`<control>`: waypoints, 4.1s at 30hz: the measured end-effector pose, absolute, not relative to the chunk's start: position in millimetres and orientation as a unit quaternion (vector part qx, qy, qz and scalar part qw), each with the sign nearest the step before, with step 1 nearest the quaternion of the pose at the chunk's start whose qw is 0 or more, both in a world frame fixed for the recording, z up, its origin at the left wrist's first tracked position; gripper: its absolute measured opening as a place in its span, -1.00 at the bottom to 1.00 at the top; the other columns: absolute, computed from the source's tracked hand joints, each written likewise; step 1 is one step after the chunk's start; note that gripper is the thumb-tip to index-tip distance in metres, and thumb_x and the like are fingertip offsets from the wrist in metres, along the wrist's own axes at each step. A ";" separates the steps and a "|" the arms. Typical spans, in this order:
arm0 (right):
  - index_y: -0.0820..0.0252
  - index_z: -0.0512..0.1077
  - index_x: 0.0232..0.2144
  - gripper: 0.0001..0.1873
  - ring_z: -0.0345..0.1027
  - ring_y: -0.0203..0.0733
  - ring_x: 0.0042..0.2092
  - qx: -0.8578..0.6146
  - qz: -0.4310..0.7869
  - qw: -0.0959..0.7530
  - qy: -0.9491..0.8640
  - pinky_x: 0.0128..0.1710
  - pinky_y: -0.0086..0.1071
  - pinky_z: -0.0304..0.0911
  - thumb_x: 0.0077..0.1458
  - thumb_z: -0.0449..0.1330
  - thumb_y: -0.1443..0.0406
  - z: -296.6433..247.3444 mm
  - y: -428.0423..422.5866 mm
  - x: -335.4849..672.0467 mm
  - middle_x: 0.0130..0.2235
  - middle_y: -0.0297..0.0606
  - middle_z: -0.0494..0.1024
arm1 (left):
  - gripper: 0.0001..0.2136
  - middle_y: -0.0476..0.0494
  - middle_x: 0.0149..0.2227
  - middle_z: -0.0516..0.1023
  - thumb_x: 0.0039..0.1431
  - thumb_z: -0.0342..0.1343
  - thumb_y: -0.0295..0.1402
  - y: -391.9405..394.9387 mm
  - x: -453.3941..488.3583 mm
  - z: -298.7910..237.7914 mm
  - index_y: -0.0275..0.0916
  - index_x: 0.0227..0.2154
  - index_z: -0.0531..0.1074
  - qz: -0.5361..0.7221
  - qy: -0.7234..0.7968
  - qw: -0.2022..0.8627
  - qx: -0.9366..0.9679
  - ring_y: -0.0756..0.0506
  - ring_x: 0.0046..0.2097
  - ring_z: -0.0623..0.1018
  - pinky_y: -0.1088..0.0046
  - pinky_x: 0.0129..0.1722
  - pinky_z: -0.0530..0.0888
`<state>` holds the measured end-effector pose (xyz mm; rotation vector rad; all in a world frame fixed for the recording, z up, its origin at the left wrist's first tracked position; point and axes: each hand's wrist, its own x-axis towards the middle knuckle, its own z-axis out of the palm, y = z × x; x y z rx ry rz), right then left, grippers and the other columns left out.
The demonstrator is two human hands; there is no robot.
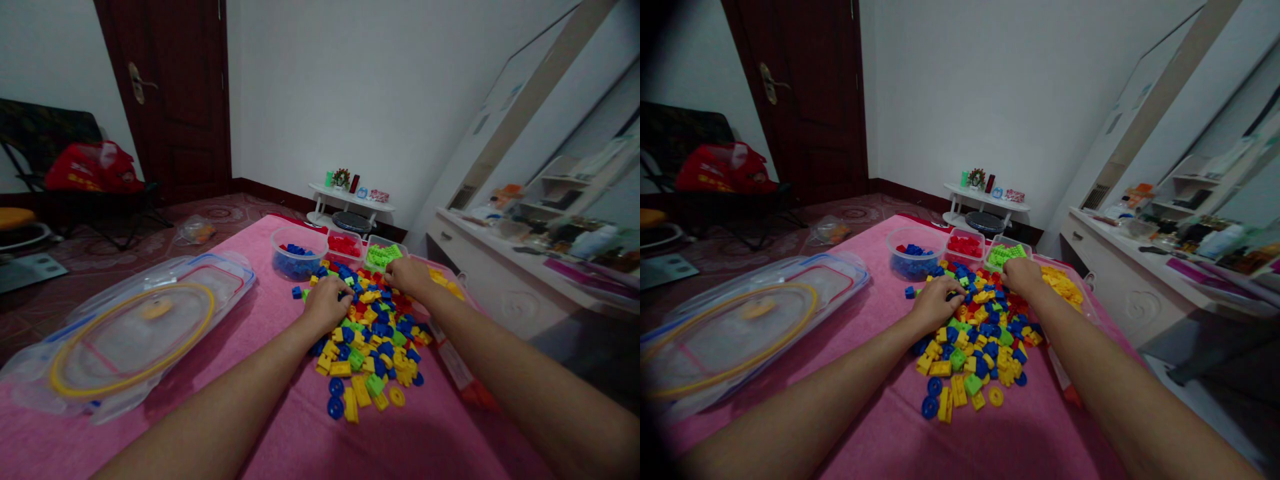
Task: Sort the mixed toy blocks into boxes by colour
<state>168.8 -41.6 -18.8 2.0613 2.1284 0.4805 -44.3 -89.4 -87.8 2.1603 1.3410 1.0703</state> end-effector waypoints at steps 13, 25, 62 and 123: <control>0.12 0.53 -0.19 -0.63 0.42 0.05 -0.12 0.706 0.112 0.070 0.696 -0.26 -0.26 0.27 -0.07 0.07 0.34 -40.5 -51.3 163.0 -0.19 -0.06 0.56 | -0.82 -0.09 -0.21 0.53 0.05 0.06 -0.35 -89.4 -44.0 -87.3 -0.16 -0.34 0.55 0.379 0.481 0.200 0.765 -0.10 -0.09 0.45 0.40 -0.05 0.36; 0.25 0.51 -0.26 -0.66 0.42 -0.11 -0.23 0.744 -0.039 -0.085 0.661 -0.34 -0.42 0.21 -0.20 0.18 0.39 -44.8 -51.2 158.0 -0.30 -0.14 0.57 | -0.82 -0.09 -0.22 0.52 0.05 0.05 -0.37 -89.1 -44.3 -88.2 -0.16 -0.36 0.55 0.377 0.476 0.192 0.771 -0.09 -0.10 0.44 0.39 -0.05 0.35; 0.21 0.50 -0.23 -0.63 0.35 -0.09 -0.08 0.571 -0.229 -0.385 0.688 0.00 -0.24 0.14 0.02 0.04 0.15 -57.2 -116.7 124.8 -0.17 -0.20 0.53 | -0.65 -0.10 -0.05 0.48 0.06 0.00 -0.42 -89.0 -47.0 -90.6 -0.13 -0.07 0.47 0.355 0.431 0.172 0.812 -0.12 0.00 0.41 0.34 0.05 0.30; 0.17 0.50 -0.25 -0.75 0.38 -0.29 -0.35 0.519 -0.040 -0.465 0.716 -0.31 -0.41 0.30 -0.05 0.16 0.35 -4.1 -156.7 102.5 -0.22 -0.26 0.55 | -0.87 -0.10 -0.45 0.44 0.07 0.05 -0.52 -86.7 -59.5 -12.0 -0.36 -0.29 0.40 0.474 0.349 0.713 0.382 0.12 -0.54 0.39 0.70 -0.61 0.33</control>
